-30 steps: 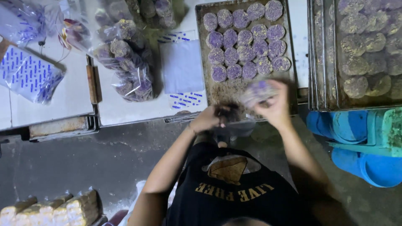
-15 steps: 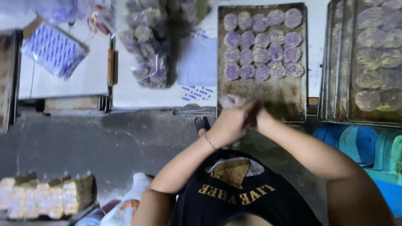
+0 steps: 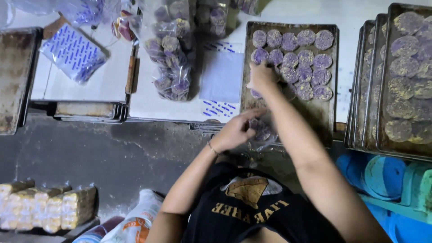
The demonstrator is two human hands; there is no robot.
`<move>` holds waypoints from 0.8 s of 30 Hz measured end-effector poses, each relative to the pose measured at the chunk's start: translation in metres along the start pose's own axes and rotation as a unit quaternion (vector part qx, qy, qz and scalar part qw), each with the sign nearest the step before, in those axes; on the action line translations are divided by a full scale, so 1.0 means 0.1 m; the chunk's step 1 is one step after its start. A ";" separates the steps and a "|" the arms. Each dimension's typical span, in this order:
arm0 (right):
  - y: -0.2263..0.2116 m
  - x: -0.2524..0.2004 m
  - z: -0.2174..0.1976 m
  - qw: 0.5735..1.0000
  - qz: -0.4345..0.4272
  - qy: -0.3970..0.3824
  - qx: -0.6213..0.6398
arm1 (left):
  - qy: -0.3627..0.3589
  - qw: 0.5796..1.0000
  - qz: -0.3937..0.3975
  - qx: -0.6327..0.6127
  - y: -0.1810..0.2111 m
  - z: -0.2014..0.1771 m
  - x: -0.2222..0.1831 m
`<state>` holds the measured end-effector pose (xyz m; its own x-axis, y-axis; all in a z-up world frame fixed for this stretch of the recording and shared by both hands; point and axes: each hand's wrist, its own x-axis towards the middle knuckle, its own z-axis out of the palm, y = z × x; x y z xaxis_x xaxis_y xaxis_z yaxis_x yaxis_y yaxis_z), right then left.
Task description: Packing purple-colored snacks from a baking tray into plastic bags at a production station.
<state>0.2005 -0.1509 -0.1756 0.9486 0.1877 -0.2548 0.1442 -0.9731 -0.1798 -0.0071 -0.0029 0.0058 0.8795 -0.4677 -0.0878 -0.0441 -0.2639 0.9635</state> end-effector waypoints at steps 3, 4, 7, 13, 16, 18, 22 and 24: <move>0.34 -0.23 -0.33 0.968 -0.076 -0.017 0.237 | -0.011 1.000 -0.014 -0.017 -0.13 -0.06 0.11; 0.48 -0.38 -0.49 0.878 -0.099 -0.060 0.465 | -0.016 0.999 -0.025 -0.030 -0.16 -0.07 0.14; 0.82 -0.82 -0.40 0.761 -0.150 0.119 0.619 | -0.036 0.998 -0.007 -0.050 -0.15 -0.17 0.20; -0.04 -1.79 -0.96 0.724 -0.353 0.236 0.543 | -0.072 0.975 -0.055 -0.201 -1.07 -0.14 0.68; 0.06 -2.04 -0.89 0.929 -0.290 0.081 0.214 | -0.078 0.996 -0.025 -0.046 -0.37 -0.38 0.62; 0.36 -1.87 0.04 0.950 -0.270 0.080 0.136 | -0.085 0.993 -0.014 0.081 0.08 -0.26 0.57; 0.41 -1.58 -0.11 0.960 -0.253 0.119 0.007 | -0.015 0.990 -0.008 0.140 0.26 -0.48 0.62; 0.24 -1.33 -0.56 0.953 -0.260 0.152 -0.032 | 0.087 0.987 -0.015 0.134 -0.32 -0.69 0.79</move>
<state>0.0938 -0.2062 -0.0929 0.7807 0.6088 0.1412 0.6246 -0.7673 -0.1452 0.0959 0.0267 -0.0142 0.9494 -0.3105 -0.0473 -0.1206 -0.4995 0.8579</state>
